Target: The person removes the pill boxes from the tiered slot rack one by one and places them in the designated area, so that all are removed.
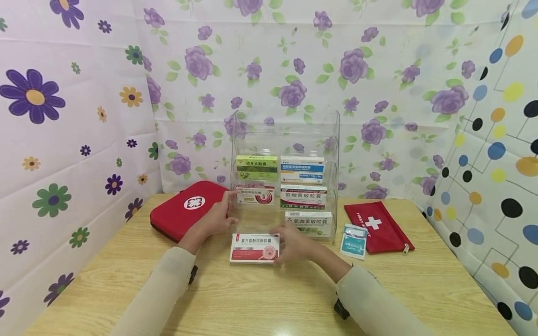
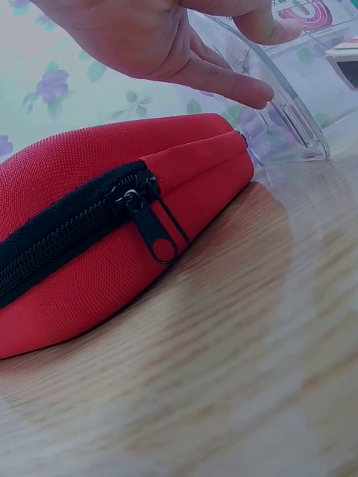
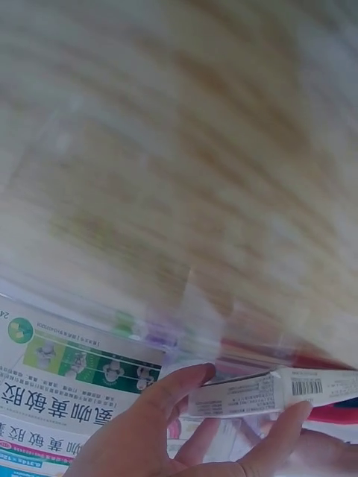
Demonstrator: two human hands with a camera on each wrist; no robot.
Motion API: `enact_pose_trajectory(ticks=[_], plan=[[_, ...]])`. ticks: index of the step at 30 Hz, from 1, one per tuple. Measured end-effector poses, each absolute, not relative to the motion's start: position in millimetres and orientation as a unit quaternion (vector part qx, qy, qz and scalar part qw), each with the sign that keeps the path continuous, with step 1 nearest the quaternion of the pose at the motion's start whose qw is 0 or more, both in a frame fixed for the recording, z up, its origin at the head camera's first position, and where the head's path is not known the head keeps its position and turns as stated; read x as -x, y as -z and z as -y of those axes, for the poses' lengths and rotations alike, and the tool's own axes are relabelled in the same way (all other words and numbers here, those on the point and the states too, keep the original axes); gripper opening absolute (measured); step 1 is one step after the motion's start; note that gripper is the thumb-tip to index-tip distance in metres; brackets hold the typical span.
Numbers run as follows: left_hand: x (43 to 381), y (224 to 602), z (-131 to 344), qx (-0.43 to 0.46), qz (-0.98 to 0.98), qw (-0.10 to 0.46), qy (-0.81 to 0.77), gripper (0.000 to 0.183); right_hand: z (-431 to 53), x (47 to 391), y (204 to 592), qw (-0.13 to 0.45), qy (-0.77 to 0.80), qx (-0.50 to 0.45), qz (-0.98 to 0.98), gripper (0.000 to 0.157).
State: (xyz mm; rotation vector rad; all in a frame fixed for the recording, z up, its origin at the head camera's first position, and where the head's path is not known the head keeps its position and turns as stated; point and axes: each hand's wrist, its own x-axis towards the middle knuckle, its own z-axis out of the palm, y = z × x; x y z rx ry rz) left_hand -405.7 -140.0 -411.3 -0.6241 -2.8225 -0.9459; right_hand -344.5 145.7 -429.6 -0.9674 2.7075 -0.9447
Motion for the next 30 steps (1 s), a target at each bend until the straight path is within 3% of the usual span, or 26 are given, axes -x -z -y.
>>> enact_pose_trajectory(ticks=[30], plan=[[408.5,413.2,141.4,0.213,0.924,0.050,0.312,0.090,-140.5,350.5,435.6,0.121,0.328,0.280,-0.894,0.087]])
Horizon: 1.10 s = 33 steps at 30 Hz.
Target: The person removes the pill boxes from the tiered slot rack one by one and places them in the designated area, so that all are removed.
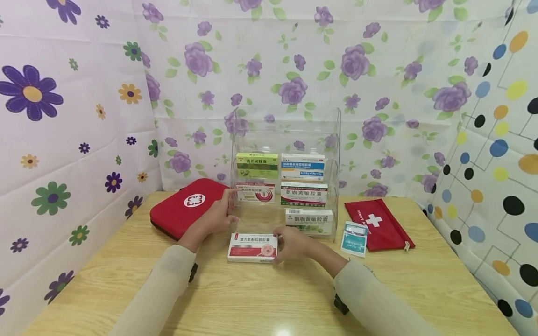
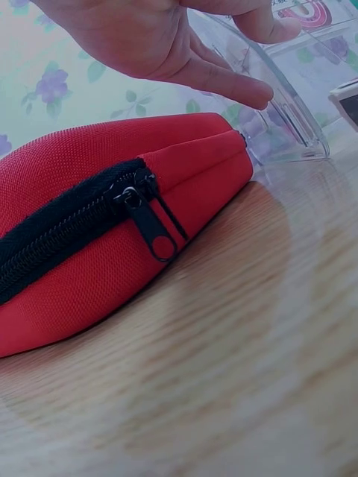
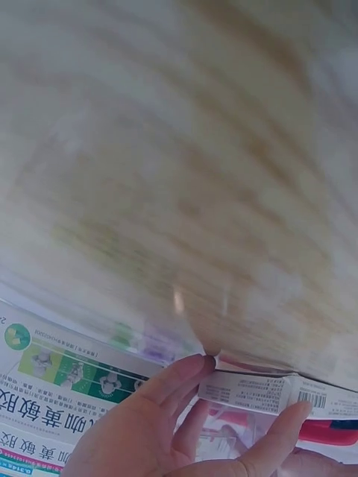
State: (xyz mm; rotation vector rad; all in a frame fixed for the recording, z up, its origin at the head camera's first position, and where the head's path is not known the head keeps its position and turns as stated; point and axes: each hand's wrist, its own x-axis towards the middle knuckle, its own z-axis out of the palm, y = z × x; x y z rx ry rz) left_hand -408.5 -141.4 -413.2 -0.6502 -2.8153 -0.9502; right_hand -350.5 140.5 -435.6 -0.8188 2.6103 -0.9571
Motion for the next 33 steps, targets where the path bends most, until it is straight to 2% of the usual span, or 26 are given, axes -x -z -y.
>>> enact_pose_trajectory(ticks=[10,21,33], plan=[[407.7,413.4,141.5,0.208,0.922,0.050,0.323,0.088,-139.8,347.3,434.0,0.115,0.316,0.276,-0.900,0.076],[406.6,411.7,139.5,0.202,0.920,0.043,0.333,0.089,-140.8,347.0,435.0,0.085,0.279,0.282,-0.914,0.077],[408.0,412.2,141.7,0.211,0.924,0.043,0.316,0.089,-151.3,344.3,432.1,0.090,0.290,0.289,-0.908,0.077]])
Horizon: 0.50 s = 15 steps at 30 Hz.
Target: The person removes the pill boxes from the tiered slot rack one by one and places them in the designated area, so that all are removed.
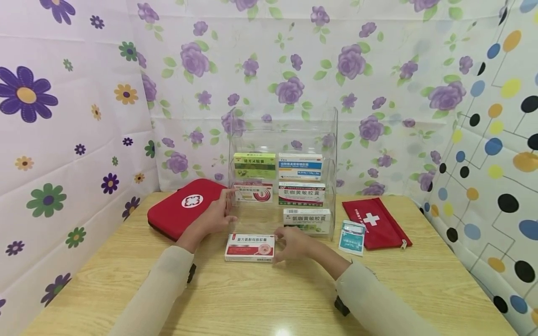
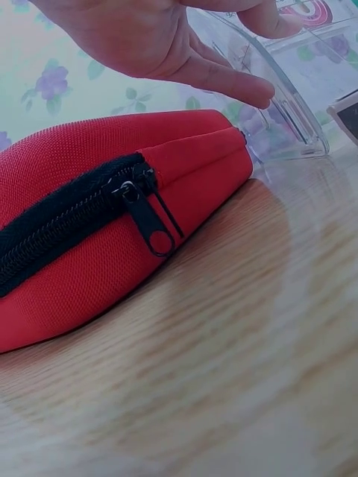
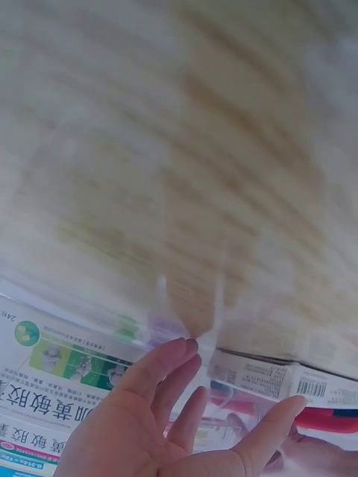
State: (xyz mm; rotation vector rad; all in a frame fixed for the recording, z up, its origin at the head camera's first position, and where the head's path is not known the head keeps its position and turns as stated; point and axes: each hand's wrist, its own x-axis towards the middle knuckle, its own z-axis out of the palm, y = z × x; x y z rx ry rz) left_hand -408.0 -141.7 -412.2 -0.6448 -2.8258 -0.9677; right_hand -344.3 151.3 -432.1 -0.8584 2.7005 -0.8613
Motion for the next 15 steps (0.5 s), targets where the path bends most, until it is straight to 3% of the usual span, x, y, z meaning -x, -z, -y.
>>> enact_pose_trajectory(ticks=[15], plan=[[413.0,417.9,144.5,0.230,0.920,0.062,0.312,0.090,-180.1,352.1,433.5,0.061,0.264,0.238,-0.933,0.065]])
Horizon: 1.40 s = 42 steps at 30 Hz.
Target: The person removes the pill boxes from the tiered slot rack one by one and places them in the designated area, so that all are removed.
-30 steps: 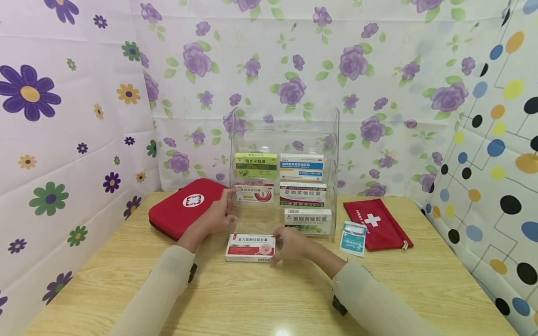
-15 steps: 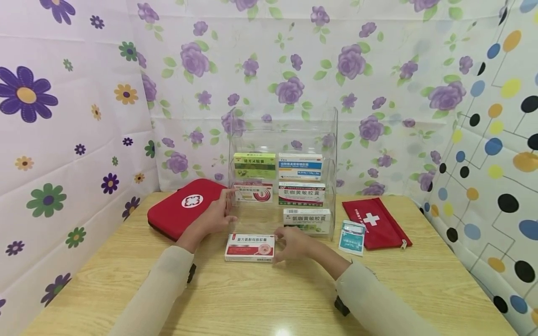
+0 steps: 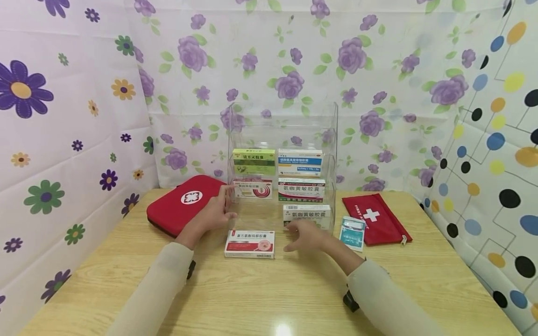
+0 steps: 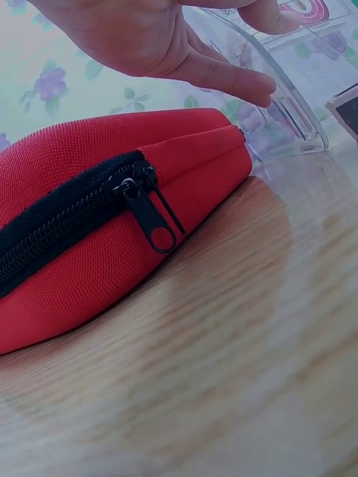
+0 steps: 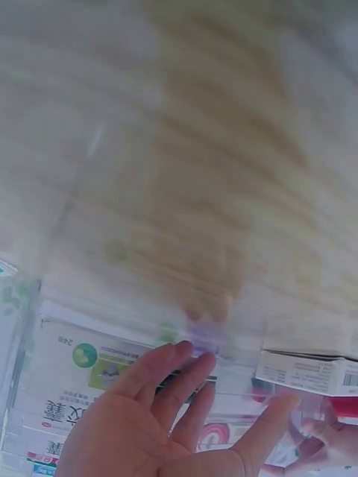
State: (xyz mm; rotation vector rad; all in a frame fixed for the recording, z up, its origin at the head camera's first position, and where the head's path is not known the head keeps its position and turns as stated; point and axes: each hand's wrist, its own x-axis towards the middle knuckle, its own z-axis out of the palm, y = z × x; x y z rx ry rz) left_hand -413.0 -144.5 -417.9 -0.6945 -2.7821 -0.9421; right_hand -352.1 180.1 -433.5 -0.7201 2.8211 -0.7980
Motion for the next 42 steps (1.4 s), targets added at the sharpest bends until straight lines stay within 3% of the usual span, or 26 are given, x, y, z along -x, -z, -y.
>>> enact_pose_trajectory(ticks=[21,38,42], plan=[[407.8,414.9,142.5,0.220,0.922,0.042,0.317,0.091,-191.0,358.2,428.5,0.062,0.275,0.245,-0.928,0.059],[401.2,415.6,142.1,0.221,0.926,0.080,0.296,0.091,-219.3,347.7,414.6,0.070,0.306,0.300,-0.901,0.049],[402.8,416.1,141.6,0.234,0.924,0.089,0.288,0.093,-232.6,340.3,410.5,0.034,0.320,0.293,-0.901,0.044]])
